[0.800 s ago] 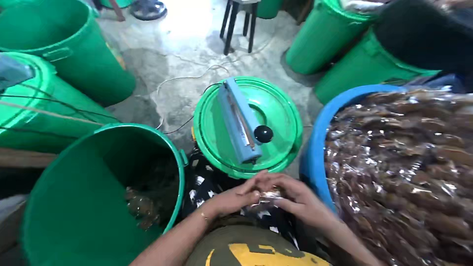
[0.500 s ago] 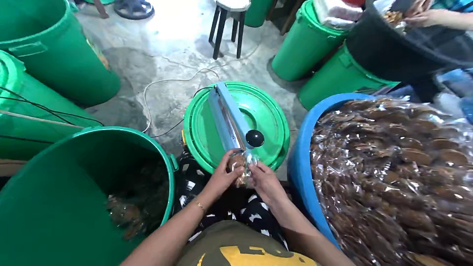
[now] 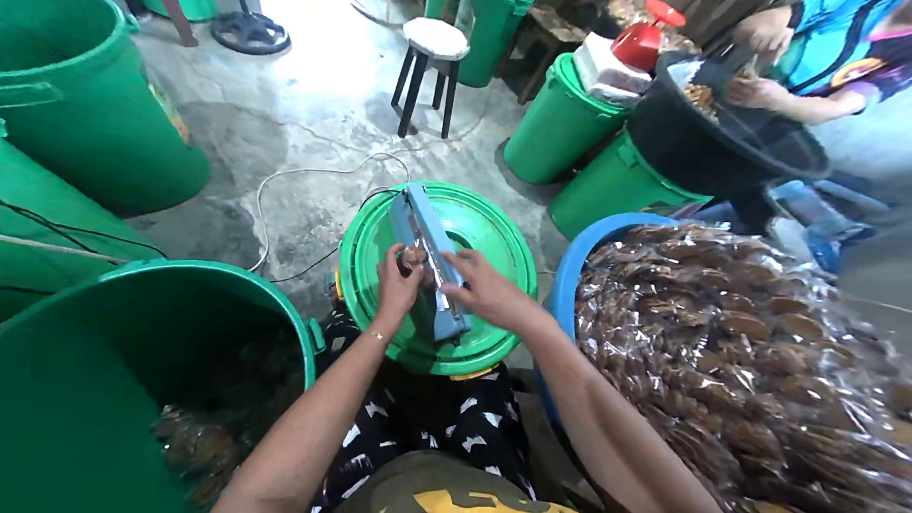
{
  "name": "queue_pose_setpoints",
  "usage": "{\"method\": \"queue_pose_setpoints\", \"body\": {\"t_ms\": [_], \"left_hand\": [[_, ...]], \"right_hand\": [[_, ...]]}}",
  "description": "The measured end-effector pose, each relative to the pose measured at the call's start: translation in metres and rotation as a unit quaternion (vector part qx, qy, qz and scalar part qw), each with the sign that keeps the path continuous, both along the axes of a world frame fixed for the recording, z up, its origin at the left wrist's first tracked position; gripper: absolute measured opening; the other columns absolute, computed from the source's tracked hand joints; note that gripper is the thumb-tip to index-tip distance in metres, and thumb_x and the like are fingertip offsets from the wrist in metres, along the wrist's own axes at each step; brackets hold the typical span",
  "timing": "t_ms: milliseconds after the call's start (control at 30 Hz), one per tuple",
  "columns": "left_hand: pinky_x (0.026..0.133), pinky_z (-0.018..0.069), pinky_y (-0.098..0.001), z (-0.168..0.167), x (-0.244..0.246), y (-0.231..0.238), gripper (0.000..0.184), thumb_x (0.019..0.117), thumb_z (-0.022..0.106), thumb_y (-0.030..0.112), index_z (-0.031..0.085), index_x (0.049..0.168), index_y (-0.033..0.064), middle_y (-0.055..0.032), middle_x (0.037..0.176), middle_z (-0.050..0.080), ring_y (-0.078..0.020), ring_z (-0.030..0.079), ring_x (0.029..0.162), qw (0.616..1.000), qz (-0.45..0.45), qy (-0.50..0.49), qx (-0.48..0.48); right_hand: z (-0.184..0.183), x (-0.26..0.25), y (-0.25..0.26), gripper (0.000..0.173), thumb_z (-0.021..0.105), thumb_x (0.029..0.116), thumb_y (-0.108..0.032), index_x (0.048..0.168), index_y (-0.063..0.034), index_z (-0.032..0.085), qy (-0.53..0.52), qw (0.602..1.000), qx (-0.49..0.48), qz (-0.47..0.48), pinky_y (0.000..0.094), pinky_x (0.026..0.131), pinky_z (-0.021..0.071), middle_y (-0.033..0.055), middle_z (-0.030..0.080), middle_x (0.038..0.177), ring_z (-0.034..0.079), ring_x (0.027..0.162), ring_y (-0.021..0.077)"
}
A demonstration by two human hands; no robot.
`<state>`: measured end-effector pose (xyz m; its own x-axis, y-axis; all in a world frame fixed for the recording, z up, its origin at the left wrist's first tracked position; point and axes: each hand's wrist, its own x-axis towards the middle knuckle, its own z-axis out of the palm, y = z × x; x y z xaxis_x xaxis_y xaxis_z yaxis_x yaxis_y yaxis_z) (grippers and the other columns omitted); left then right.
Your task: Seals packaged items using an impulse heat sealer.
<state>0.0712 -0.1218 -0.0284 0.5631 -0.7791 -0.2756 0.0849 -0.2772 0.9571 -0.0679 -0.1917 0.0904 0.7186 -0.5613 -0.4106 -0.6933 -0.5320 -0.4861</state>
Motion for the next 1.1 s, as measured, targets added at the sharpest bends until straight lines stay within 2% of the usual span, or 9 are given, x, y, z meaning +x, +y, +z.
{"method": "queue_pose_setpoints", "body": {"t_ms": [100,267,433,600,733,833,967,1033,1100], "left_hand": [[0.097,0.0505,-0.0549,-0.003,0.014,-0.004,0.059,0.0991,0.065,0.018,0.039,0.152,0.0083,-0.0298,0.142,0.047,-0.0410,0.057,0.121,0.999,-0.036,-0.025,0.017],[0.085,0.0559,-0.0439,-0.023,0.030,0.011,0.057,0.1059,0.051,0.022,0.029,0.157,0.0114,-0.0204,0.130,0.058,-0.0262,0.065,0.102,0.998,-0.017,0.050,-0.015],[0.080,0.0546,-0.0238,-0.042,0.024,0.003,0.034,0.1100,0.033,0.014,0.037,0.141,0.0017,-0.0011,0.109,0.057,-0.0035,0.062,0.090,0.980,0.069,0.180,-0.057],[0.069,0.0574,-0.0209,-0.020,0.020,0.002,0.067,0.1045,-0.001,0.057,0.050,0.123,0.0174,0.0088,0.094,0.069,-0.0006,0.067,0.081,0.949,0.000,0.303,-0.082],[0.046,0.0430,-0.0140,-0.006,0.013,-0.015,0.031,0.1099,0.033,0.040,0.054,0.103,0.0183,0.0134,0.068,0.056,0.0047,0.051,0.053,0.992,-0.080,0.097,0.018],[0.064,0.0480,-0.0199,0.003,0.015,-0.017,0.044,0.1072,0.045,0.039,0.054,0.124,-0.0014,0.0025,0.084,0.055,0.0019,0.052,0.066,0.985,-0.116,-0.125,0.040],[0.099,0.0487,-0.0423,0.001,0.015,-0.004,0.057,0.1026,0.053,0.029,0.045,0.138,-0.0149,-0.0325,0.129,0.056,-0.0265,0.060,0.112,0.966,-0.103,-0.233,-0.051],[0.094,0.0517,-0.0252,-0.004,0.014,0.009,0.056,0.0998,0.055,0.016,0.034,0.143,-0.0128,-0.0189,0.129,0.054,-0.0081,0.059,0.110,0.982,-0.068,-0.137,-0.112],[0.086,0.0564,-0.0236,-0.010,0.020,0.031,0.051,0.0999,0.047,0.006,0.026,0.145,-0.0046,-0.0045,0.120,0.055,-0.0031,0.063,0.099,0.990,-0.036,0.008,-0.139]], "right_hand": [[-0.021,0.013,0.024,0.080,0.064,0.1004,-0.037,0.163,-0.0069,0.025,0.101,0.992,-0.072,0.012,0.0556,0.108,0.0449,0.0281,0.032,0.160,0.048,0.137,0.0435],[-0.081,0.001,0.042,0.058,0.063,0.0963,-0.040,0.143,-0.0048,0.060,-0.122,0.958,-0.250,-0.074,0.0491,0.084,0.0591,0.0260,0.060,0.139,0.071,0.105,0.0368],[-0.076,-0.005,0.038,0.056,0.067,0.0952,-0.032,0.145,-0.0061,0.058,-0.148,0.962,-0.212,-0.086,0.0467,0.090,0.0576,0.0251,0.057,0.144,0.068,0.116,0.0359],[-0.073,-0.007,0.035,0.058,0.067,0.0954,-0.029,0.146,-0.0049,0.056,-0.150,0.968,-0.181,-0.087,0.0465,0.093,0.0564,0.0253,0.054,0.147,0.065,0.121,0.0362],[-0.073,-0.010,0.033,0.054,0.065,0.0966,-0.029,0.145,-0.0049,0.057,-0.159,0.966,-0.188,-0.079,0.0465,0.091,0.0566,0.0252,0.056,0.145,0.065,0.120,0.0367],[-0.070,-0.009,0.033,0.046,0.066,0.0964,-0.026,0.137,-0.0046,0.064,-0.181,0.956,-0.224,-0.056,0.0463,0.102,0.0519,0.0206,0.054,0.149,0.057,0.132,0.0349],[-0.079,-0.018,0.037,0.032,0.076,0.0890,-0.023,0.115,-0.0042,0.077,-0.340,0.863,-0.375,0.005,0.0451,0.099,0.0551,0.0166,0.070,0.129,0.066,0.120,0.0343],[-0.064,-0.037,0.037,0.033,0.077,0.0875,-0.016,0.116,-0.0002,0.075,-0.415,0.834,-0.362,0.033,0.0447,0.103,0.0542,0.0192,0.071,0.124,0.067,0.120,0.0357],[-0.047,-0.075,0.025,0.031,0.075,0.0880,-0.008,0.117,0.0029,0.073,-0.414,0.847,-0.333,-0.022,0.0418,0.101,0.0569,0.0184,0.073,0.122,0.070,0.117,0.0305]]}}
